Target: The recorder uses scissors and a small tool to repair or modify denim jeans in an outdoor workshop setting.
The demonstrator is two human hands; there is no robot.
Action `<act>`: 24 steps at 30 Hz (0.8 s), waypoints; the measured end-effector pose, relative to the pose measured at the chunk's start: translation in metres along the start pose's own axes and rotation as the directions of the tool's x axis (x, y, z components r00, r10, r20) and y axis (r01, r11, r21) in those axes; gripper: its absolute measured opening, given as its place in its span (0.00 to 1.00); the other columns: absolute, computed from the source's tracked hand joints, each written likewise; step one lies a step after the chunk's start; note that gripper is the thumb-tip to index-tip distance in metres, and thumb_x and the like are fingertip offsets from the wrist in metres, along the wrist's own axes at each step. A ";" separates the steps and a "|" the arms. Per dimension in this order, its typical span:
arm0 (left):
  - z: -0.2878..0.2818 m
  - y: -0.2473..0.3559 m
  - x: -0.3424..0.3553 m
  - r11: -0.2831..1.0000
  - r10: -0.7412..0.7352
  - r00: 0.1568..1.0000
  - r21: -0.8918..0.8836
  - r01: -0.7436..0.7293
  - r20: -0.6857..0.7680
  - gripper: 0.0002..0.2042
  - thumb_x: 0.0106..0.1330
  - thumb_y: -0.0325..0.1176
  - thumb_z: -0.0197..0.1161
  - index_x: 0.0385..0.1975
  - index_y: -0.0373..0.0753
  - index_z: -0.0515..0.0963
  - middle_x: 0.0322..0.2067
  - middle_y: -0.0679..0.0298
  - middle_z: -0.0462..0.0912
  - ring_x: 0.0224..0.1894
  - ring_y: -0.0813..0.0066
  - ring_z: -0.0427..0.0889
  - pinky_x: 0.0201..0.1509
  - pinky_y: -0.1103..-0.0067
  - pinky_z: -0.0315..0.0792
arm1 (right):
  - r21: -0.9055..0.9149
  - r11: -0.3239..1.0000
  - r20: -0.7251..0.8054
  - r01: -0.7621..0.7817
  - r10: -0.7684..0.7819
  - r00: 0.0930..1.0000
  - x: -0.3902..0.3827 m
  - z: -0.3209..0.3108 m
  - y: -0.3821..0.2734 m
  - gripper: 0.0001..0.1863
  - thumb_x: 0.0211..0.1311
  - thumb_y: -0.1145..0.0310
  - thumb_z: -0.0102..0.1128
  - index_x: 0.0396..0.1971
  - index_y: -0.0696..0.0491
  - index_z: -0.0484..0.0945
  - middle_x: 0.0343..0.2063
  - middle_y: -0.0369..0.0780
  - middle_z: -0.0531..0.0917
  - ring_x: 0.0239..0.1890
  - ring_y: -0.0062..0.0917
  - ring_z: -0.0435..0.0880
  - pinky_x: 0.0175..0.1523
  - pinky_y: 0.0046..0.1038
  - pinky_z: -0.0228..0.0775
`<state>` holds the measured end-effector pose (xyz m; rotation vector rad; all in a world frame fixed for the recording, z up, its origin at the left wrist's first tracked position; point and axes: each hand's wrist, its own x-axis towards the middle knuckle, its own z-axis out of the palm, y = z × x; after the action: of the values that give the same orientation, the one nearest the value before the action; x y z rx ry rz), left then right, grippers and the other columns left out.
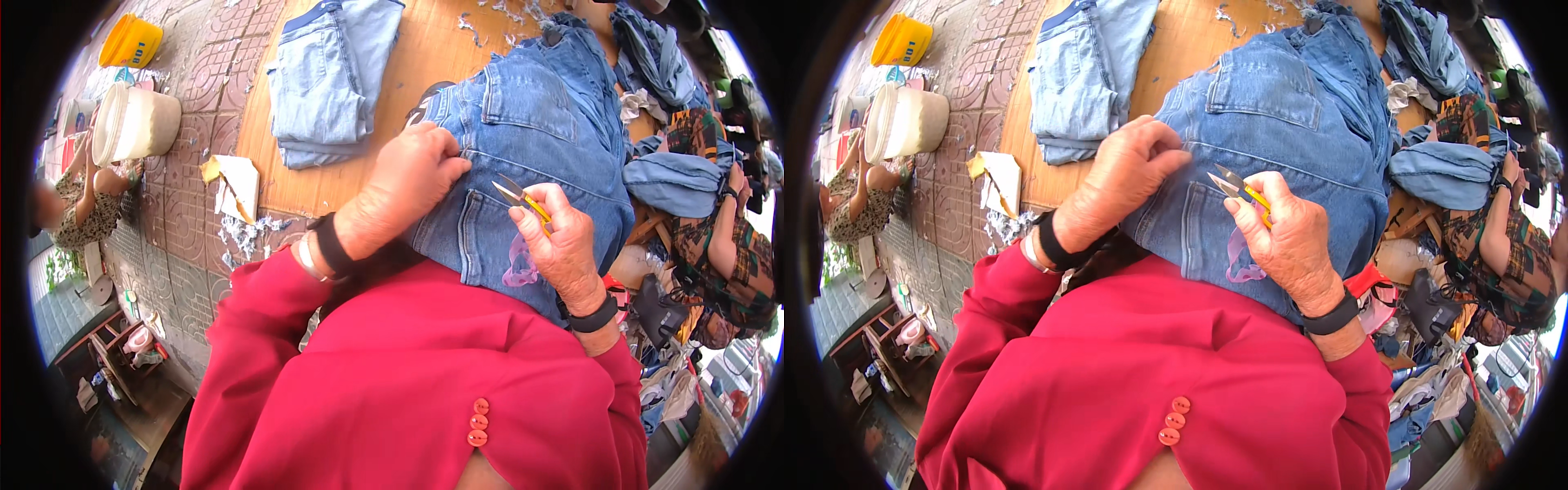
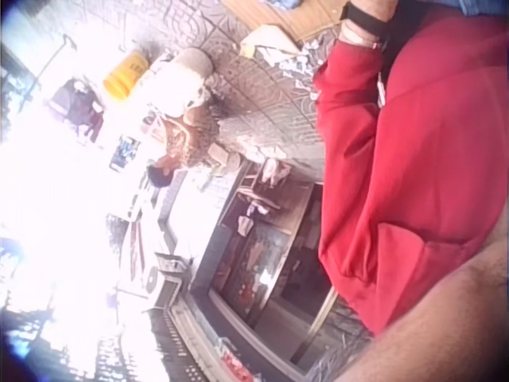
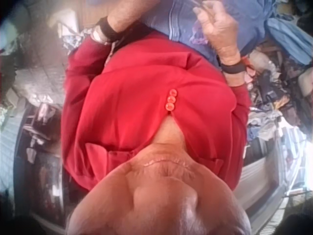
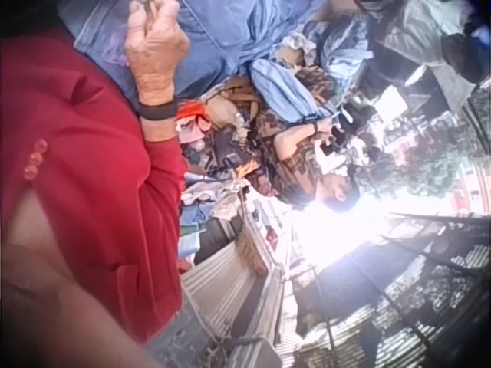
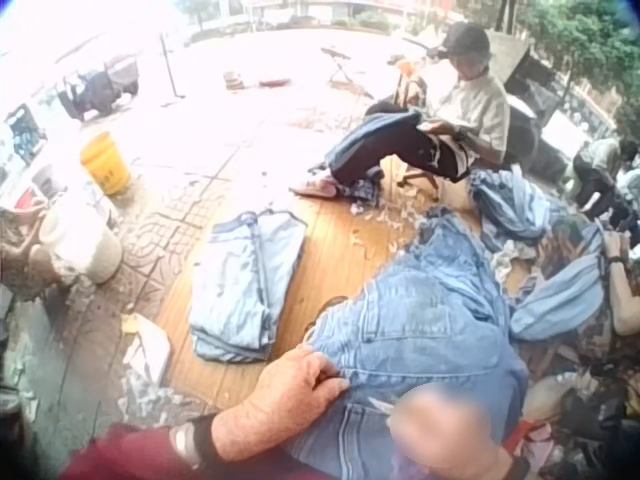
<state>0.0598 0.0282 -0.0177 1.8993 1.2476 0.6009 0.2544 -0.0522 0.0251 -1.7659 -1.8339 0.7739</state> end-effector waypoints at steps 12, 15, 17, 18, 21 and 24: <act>0.020 -0.008 0.002 0.994 -0.047 0.995 -0.106 0.037 -0.093 0.04 0.50 0.27 0.62 0.23 0.33 0.76 0.23 0.57 0.78 0.28 0.65 0.78 0.33 0.75 0.71 | -0.046 0.997 -0.034 0.062 -0.063 0.997 0.008 0.007 0.002 0.11 0.55 0.63 0.61 0.31 0.52 0.70 0.14 0.41 0.77 0.18 0.35 0.79 0.22 0.31 0.67; 0.018 -0.010 0.005 0.982 -0.090 0.994 -0.172 0.080 -0.054 0.04 0.51 0.26 0.61 0.23 0.32 0.76 0.22 0.57 0.79 0.26 0.69 0.79 0.32 0.77 0.71 | -0.053 0.997 -0.035 0.050 -0.052 0.998 0.010 0.007 0.001 0.11 0.55 0.63 0.61 0.32 0.52 0.70 0.14 0.41 0.77 0.18 0.35 0.79 0.22 0.31 0.67; 0.016 -0.011 0.007 0.974 -0.116 0.993 -0.198 0.110 -0.016 0.05 0.51 0.26 0.60 0.24 0.31 0.76 0.21 0.56 0.80 0.26 0.72 0.79 0.32 0.78 0.72 | -0.062 0.997 -0.029 0.049 -0.051 0.998 0.012 0.007 0.001 0.11 0.55 0.63 0.61 0.32 0.52 0.70 0.15 0.41 0.77 0.18 0.35 0.79 0.22 0.31 0.67; 0.015 -0.011 0.008 0.972 -0.124 0.992 -0.199 0.122 0.000 0.05 0.51 0.26 0.59 0.24 0.30 0.76 0.21 0.56 0.80 0.26 0.73 0.79 0.32 0.78 0.72 | -0.068 0.996 -0.027 0.050 -0.052 0.998 0.011 0.008 0.001 0.11 0.55 0.62 0.61 0.32 0.52 0.70 0.15 0.41 0.77 0.19 0.35 0.79 0.22 0.31 0.67; 0.015 -0.013 0.008 0.962 -0.139 0.990 -0.232 0.141 0.027 0.06 0.53 0.27 0.59 0.24 0.30 0.76 0.21 0.59 0.80 0.26 0.77 0.77 0.32 0.80 0.71 | -0.085 0.995 -0.043 0.057 -0.061 0.997 0.011 0.010 0.003 0.12 0.55 0.62 0.61 0.32 0.52 0.71 0.15 0.41 0.77 0.19 0.35 0.79 0.22 0.31 0.68; 0.017 -0.020 0.006 0.896 -0.201 0.978 -0.392 0.207 0.055 0.06 0.54 0.27 0.59 0.26 0.30 0.76 0.21 0.66 0.78 0.25 0.82 0.74 0.31 0.83 0.69 | -0.085 0.995 -0.032 0.046 -0.049 0.998 0.011 0.010 0.001 0.12 0.55 0.62 0.61 0.32 0.52 0.71 0.15 0.41 0.77 0.18 0.34 0.79 0.22 0.31 0.68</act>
<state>0.0641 0.0324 -0.0444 1.4143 1.1931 0.6698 0.2483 -0.0417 0.0165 -1.7699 -1.9040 0.6530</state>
